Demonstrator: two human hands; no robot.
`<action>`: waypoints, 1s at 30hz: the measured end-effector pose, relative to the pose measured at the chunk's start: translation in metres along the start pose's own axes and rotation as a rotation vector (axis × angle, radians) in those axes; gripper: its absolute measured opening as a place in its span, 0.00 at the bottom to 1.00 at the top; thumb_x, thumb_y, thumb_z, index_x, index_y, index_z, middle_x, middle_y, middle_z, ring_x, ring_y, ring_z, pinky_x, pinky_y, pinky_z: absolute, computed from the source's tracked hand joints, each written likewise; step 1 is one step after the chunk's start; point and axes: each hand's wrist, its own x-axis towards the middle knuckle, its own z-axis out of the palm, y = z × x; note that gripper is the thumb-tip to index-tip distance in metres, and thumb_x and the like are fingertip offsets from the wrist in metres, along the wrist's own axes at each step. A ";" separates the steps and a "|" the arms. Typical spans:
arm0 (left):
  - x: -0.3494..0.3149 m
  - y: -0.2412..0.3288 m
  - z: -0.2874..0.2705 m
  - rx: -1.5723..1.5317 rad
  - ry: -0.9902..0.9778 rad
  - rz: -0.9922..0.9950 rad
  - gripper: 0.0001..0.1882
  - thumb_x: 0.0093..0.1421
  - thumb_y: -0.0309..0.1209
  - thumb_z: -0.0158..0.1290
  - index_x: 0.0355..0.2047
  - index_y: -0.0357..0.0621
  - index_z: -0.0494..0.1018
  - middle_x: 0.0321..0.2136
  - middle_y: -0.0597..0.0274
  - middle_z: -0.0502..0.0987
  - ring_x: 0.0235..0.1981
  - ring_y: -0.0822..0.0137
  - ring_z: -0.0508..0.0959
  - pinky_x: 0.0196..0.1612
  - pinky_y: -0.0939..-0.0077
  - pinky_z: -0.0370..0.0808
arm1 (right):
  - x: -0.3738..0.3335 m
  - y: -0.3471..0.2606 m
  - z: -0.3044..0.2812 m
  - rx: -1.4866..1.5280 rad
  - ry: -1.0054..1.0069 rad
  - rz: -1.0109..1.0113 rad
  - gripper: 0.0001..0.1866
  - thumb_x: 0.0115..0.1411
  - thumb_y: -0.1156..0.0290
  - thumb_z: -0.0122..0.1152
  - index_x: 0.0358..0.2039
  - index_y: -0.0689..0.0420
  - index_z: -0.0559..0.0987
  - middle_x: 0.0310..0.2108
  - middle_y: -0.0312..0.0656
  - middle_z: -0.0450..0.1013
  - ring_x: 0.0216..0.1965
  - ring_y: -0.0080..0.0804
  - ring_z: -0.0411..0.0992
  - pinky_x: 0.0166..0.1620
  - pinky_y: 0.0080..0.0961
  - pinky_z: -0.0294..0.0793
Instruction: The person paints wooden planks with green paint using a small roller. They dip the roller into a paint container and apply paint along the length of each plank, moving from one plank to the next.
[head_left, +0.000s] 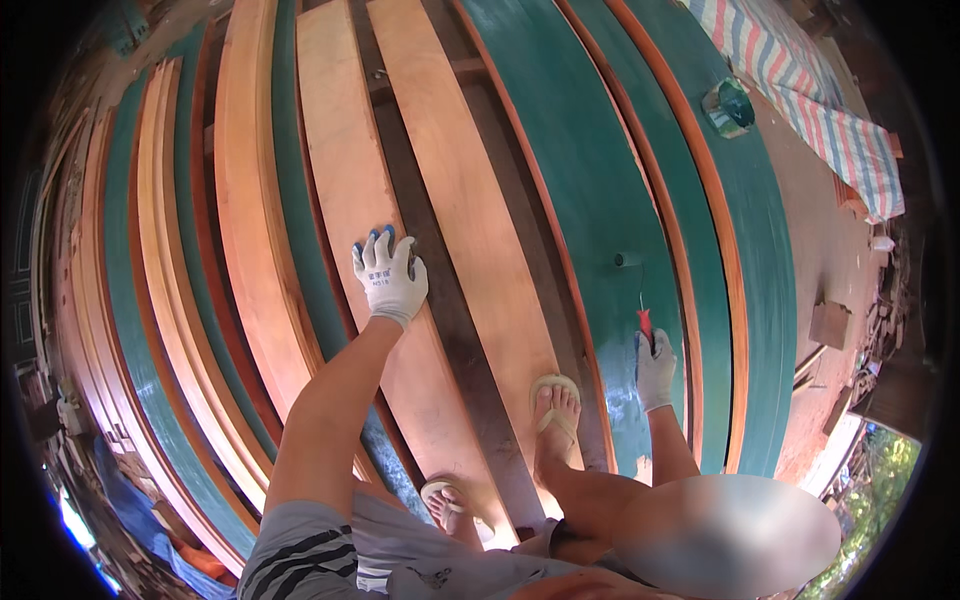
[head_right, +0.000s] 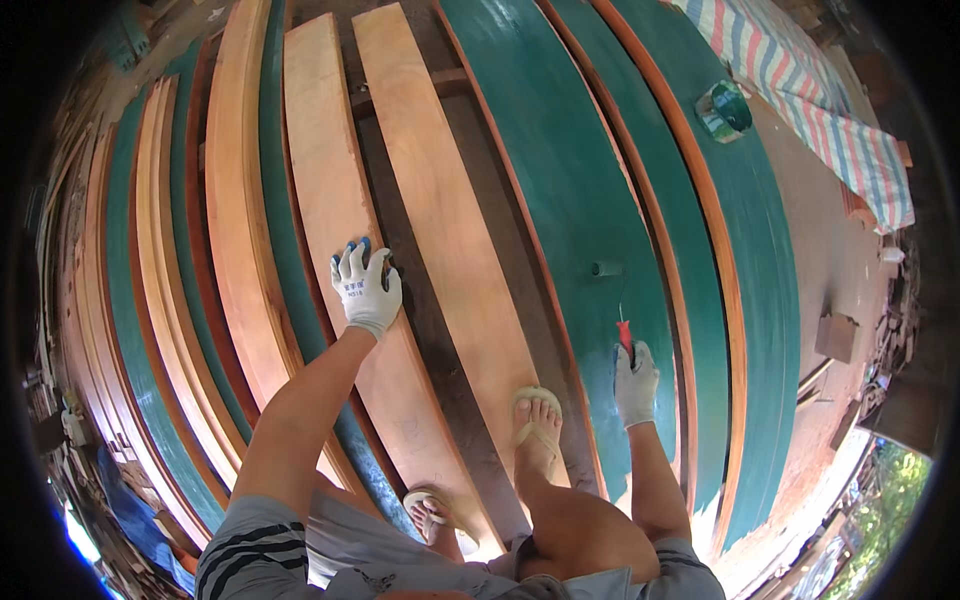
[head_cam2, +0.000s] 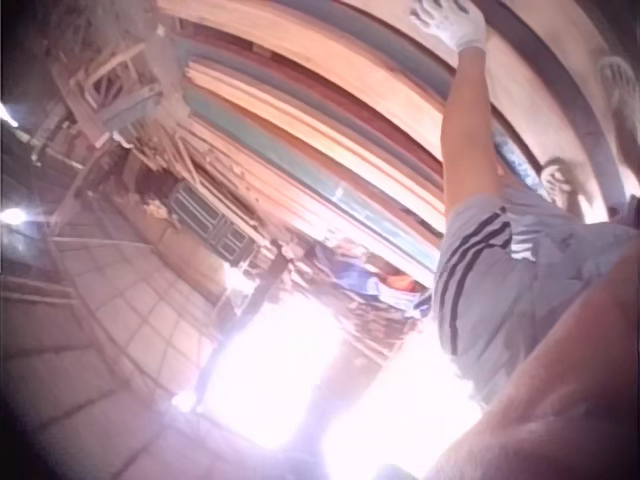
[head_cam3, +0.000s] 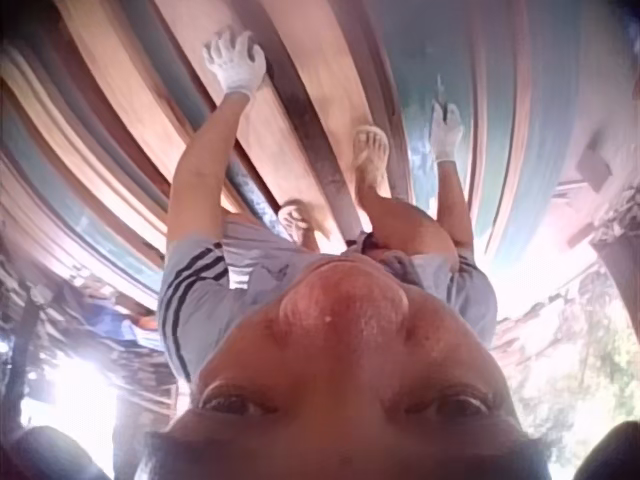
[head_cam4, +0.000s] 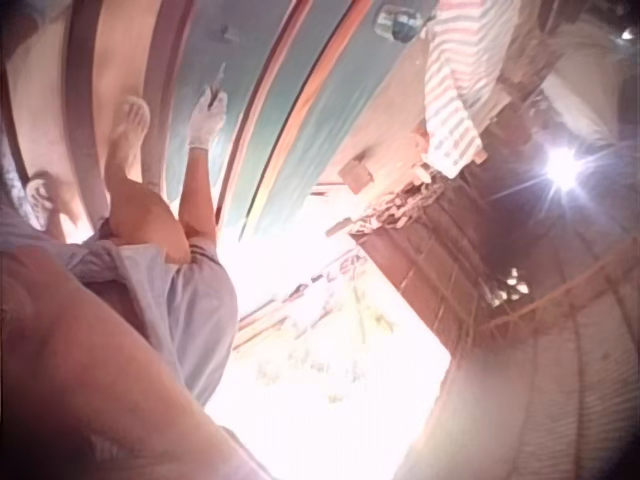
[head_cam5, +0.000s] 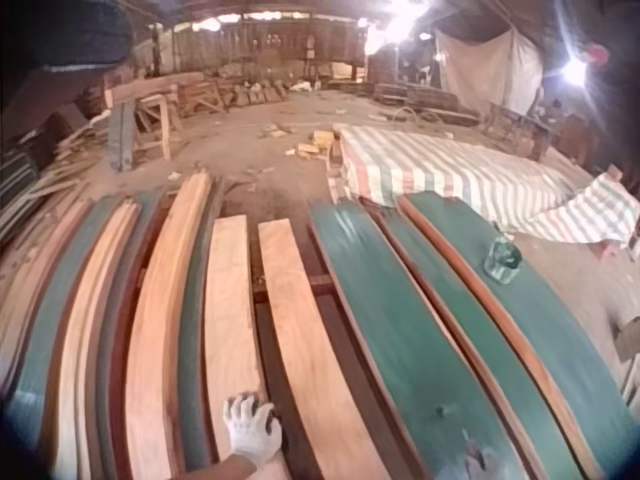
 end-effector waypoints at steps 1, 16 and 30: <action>0.011 0.009 -0.002 -0.007 0.001 -0.020 0.16 0.62 0.37 0.58 0.51 0.56 0.80 0.63 0.51 0.71 0.70 0.42 0.64 0.76 0.31 0.46 | 0.007 0.005 0.006 0.010 -0.005 0.017 0.10 0.72 0.67 0.61 0.35 0.60 0.74 0.24 0.43 0.68 0.22 0.30 0.68 0.29 0.37 0.67; 0.178 0.108 0.073 -0.032 -0.193 0.063 0.38 0.70 0.50 0.52 0.75 0.46 0.60 0.78 0.42 0.52 0.80 0.37 0.47 0.76 0.24 0.34 | 0.233 -0.185 0.110 0.092 -0.125 -0.248 0.20 0.61 0.62 0.76 0.31 0.60 0.72 0.24 0.38 0.64 0.27 0.29 0.62 0.33 0.34 0.67; 0.183 0.104 0.074 -0.089 -0.269 0.033 0.42 0.65 0.50 0.57 0.75 0.46 0.61 0.77 0.42 0.54 0.80 0.38 0.49 0.73 0.17 0.34 | 0.520 -0.487 0.319 -0.567 -0.141 -1.078 0.33 0.72 0.45 0.42 0.55 0.58 0.84 0.60 0.52 0.79 0.74 0.49 0.62 0.73 0.47 0.60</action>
